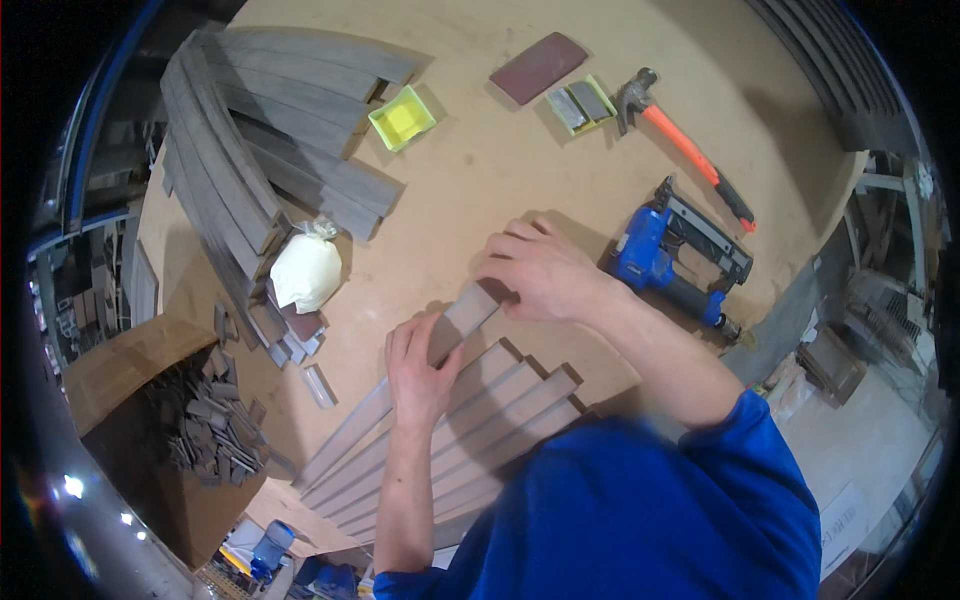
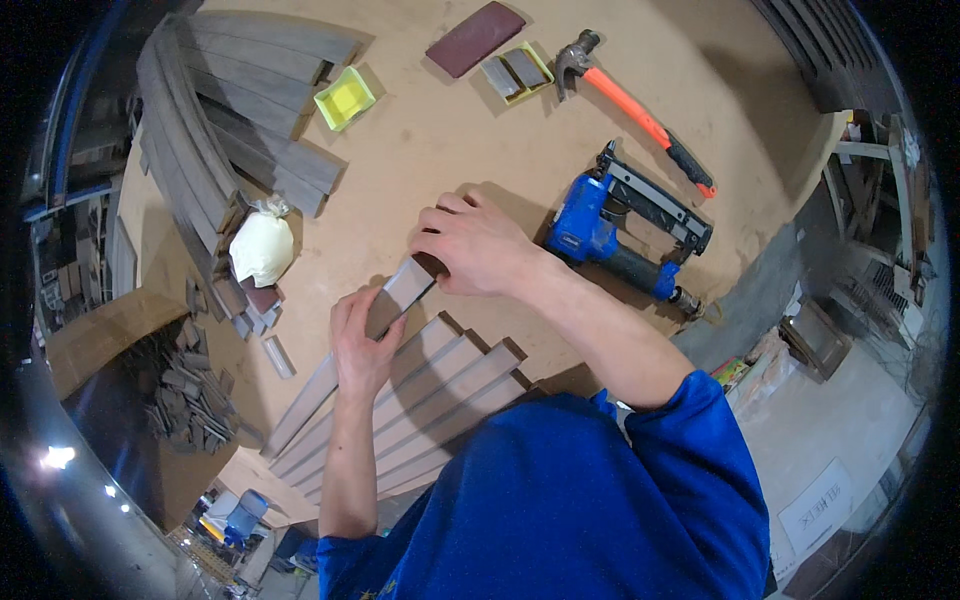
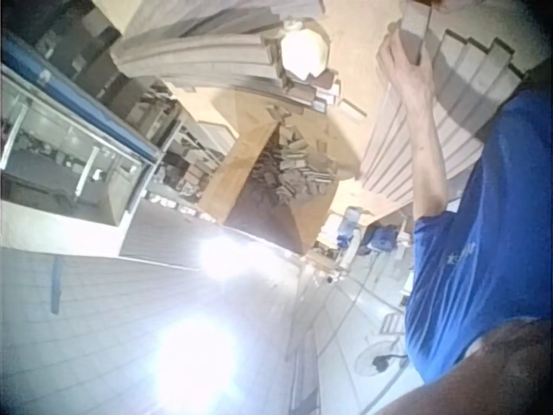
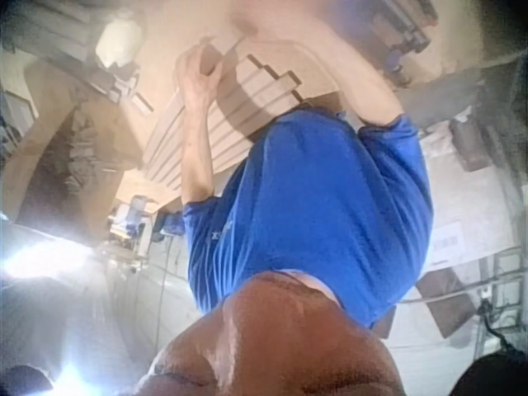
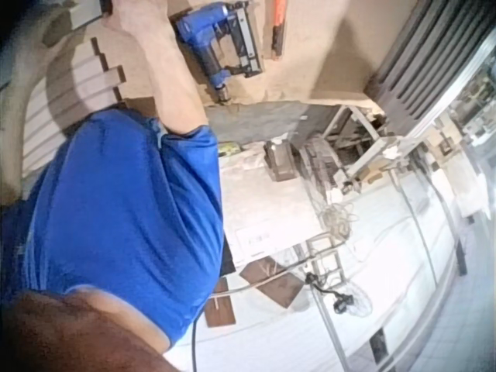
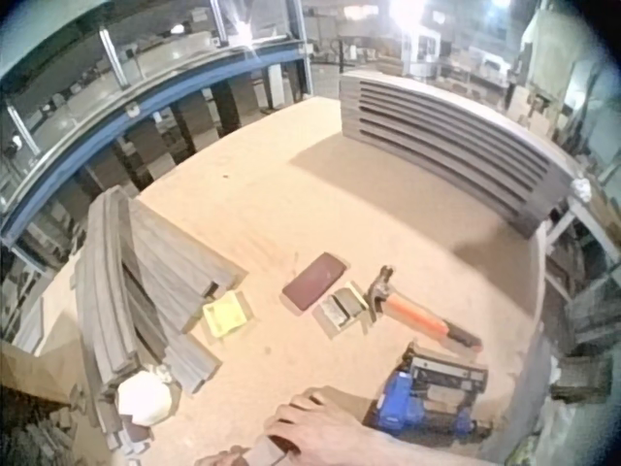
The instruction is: The worker is assembling wooden components by attaching small wood blocks to longer strips using a pneumatic nail gun.
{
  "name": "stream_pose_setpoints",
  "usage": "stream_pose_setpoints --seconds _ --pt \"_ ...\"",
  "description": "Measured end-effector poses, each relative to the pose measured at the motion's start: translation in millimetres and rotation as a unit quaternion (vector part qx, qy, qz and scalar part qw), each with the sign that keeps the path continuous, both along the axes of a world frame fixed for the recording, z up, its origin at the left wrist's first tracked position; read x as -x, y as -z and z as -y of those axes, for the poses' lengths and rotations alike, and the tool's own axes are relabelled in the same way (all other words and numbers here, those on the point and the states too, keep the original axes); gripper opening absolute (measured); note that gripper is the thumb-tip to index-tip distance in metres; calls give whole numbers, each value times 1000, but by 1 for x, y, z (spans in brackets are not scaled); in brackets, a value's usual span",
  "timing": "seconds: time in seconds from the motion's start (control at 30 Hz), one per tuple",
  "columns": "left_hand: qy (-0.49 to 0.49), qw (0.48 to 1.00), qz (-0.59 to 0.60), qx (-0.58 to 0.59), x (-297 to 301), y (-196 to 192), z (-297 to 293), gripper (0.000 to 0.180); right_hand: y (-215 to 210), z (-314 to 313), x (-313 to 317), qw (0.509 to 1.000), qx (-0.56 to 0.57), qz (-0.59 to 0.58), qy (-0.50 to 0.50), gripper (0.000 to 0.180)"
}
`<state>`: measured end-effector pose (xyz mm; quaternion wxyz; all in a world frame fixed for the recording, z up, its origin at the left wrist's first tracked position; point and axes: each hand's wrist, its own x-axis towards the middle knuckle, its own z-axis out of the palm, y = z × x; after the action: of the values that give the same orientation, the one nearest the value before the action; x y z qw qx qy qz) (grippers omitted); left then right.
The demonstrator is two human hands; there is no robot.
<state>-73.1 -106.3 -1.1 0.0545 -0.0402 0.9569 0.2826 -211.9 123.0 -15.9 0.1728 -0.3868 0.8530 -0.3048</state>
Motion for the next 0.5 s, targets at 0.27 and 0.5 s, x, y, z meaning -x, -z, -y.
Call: stream_pose_setpoints --seconds 0.27,0.5 --pt "-7 1000 -5 -6 -2 5 1 57 3 2 1 1000 3 -13 6 42" --pt "-17 1000 8 4 -1 4 0 54 1 1 0 1000 7 -12 8 45"
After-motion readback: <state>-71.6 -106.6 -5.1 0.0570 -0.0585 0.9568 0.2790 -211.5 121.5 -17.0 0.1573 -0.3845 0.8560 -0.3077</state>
